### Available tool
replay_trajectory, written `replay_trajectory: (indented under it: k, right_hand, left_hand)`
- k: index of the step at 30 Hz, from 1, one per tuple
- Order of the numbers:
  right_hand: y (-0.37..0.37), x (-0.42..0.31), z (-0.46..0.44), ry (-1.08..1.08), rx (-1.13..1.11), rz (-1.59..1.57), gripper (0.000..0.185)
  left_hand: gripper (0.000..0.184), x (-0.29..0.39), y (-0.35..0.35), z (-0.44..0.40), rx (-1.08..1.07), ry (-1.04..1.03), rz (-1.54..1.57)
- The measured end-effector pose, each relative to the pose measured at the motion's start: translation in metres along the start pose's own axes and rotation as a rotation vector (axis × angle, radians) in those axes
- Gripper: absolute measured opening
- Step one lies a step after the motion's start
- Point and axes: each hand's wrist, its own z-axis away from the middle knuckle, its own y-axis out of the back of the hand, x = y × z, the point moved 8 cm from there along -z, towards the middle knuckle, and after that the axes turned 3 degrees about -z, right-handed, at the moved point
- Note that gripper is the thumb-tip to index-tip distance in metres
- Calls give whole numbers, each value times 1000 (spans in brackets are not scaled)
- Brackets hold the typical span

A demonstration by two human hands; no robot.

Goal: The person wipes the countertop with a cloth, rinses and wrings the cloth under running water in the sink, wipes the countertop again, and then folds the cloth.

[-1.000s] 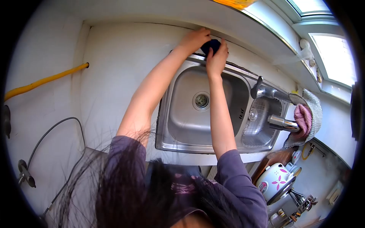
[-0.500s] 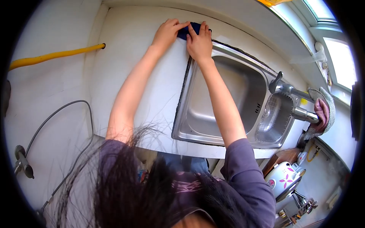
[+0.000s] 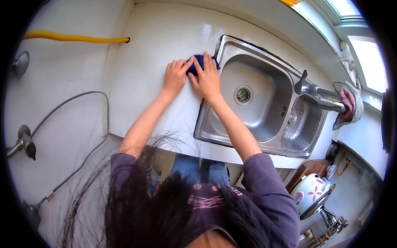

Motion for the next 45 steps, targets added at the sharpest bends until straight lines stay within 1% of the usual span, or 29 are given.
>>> replay_trajectory:
  k: [3,5,7,9,11,12,13,14,15,16,17,18,19,21,22,23,25,26,27,30,31,33,34,37,39,41,43,44,45]
  right_hand:
    - [1,-19,30,6,-66,-21,58]
    - [3,-34,53,6,-119,-54,58]
    - [4,-49,75,7,-173,-50,55]
    - [1,-61,96,38,-211,-37,55]
    - [1,-69,111,80,-199,-11,53]
    - [-2,-72,115,104,-218,15,50]
    - [-2,-74,116,131,-232,42,46]
    - [-2,-73,112,145,-246,41,43]
    - [-1,-71,105,129,-278,16,40]
    - [2,-66,94,23,-364,-67,38]
    - [6,-60,86,-81,-455,-146,37]
    - [18,-60,74,-120,-396,-270,32]
    - [20,-58,65,-109,-395,-263,32]
    - [32,-54,49,-113,-213,-344,30]
    - [36,-52,42,-137,-188,-348,33]
    - [34,-53,40,-130,-191,-341,33]
    - [22,-51,45,-111,-133,-195,32]
    - [11,-54,56,-40,-204,-81,34]
    - [6,-51,65,-45,-214,-83,34]
    - [-3,-59,81,126,-222,24,32]
    - [0,-60,88,124,-231,23,32]
    - [1,-55,102,25,-319,-76,30]
    - [8,-55,111,1,-303,-100,29]
    - [22,-63,136,33,-326,-88,28]
    - [26,-73,145,43,-326,-116,27]
    - [22,-78,150,-12,-385,-57,30]
    - [18,-83,158,27,-355,-68,26]
    - [14,-84,163,13,-344,-120,24]
    - [12,-87,164,-3,-327,-172,22]
  left_hand:
    - [47,13,13,33,-40,19,9]
    - [51,17,17,61,-44,-33,67]
    - [51,26,27,89,-116,37,115]
    - [49,33,38,109,-128,55,92]
    - [47,42,50,128,-170,113,131]
    - [45,42,54,131,-230,212,200]
    - [45,46,59,134,-225,219,198]
    - [43,40,57,134,-229,310,327]
    - [41,30,54,133,-232,391,452]
    - [36,22,52,128,-181,371,444]
    - [36,14,46,122,-164,364,440]
    - [34,1,36,117,-109,436,542]
    - [32,-6,37,108,-55,509,648]
    - [29,-12,42,90,-67,619,633]
    - [28,-11,51,81,14,660,711]
    - [28,-9,52,79,23,662,716]
    - [28,-3,55,76,42,508,527]
    - [28,0,49,84,3,463,492]
    - [28,4,46,95,-4,472,495]
    - [25,30,57,116,102,288,279]
    - [25,39,56,122,98,295,283]
    - [25,52,50,136,18,355,361]
    - [27,58,47,143,-11,342,378]
    - [29,78,43,161,-50,407,424]
    - [32,84,42,170,-25,472,414]
    - [34,81,37,181,-2,577,388]
    - [39,82,36,192,9,625,373]
    - [44,79,36,201,8,660,359]
    - [44,78,40,207,12,661,349]
